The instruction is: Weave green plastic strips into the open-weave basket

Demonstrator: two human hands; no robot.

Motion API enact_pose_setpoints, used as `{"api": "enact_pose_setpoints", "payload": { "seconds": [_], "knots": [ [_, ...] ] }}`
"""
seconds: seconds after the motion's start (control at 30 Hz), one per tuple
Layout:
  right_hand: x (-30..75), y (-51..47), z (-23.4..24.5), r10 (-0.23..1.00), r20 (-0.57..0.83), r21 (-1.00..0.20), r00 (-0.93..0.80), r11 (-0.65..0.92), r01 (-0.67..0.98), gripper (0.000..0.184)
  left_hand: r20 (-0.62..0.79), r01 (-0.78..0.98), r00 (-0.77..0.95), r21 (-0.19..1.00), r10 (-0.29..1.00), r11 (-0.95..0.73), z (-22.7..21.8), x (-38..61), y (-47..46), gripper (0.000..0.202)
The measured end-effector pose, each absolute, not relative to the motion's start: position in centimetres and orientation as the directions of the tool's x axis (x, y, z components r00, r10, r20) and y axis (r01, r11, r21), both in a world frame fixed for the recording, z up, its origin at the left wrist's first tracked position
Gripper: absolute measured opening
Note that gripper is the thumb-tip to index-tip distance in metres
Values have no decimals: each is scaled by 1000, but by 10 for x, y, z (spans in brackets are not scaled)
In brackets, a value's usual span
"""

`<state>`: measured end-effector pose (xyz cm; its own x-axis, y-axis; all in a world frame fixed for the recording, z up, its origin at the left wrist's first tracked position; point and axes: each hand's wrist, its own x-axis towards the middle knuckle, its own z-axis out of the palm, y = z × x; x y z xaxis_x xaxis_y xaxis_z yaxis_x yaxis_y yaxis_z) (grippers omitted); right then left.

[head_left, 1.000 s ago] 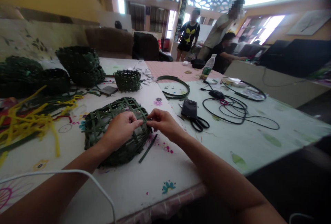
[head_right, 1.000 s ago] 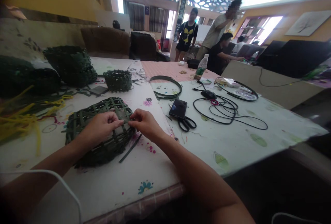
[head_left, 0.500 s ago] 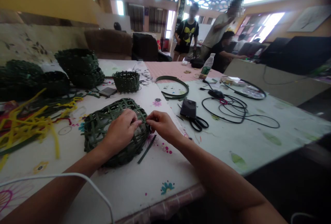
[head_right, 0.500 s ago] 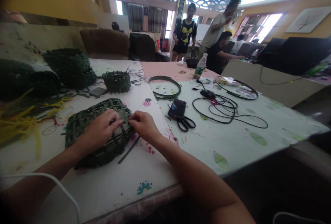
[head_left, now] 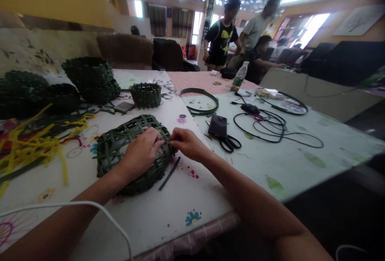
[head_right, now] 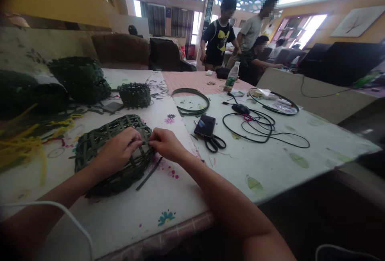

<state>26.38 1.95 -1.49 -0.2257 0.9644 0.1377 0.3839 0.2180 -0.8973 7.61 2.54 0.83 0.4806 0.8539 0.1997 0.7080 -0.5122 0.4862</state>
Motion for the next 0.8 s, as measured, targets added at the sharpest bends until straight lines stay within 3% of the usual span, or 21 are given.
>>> {"api": "enact_pose_setpoints", "payload": {
  "seconds": [0.27, 0.8],
  "knots": [
    [260, 14, -14, 930, 262, -749, -257, 364, 554, 13, 216, 633, 547, 525, 809, -569, 5, 72, 31, 16],
    [257, 13, -20, 902, 348, -673, -256, 430, 602, 15, 154, 658, 524, 551, 838, -513, 7, 74, 38, 18]
  ]
}}
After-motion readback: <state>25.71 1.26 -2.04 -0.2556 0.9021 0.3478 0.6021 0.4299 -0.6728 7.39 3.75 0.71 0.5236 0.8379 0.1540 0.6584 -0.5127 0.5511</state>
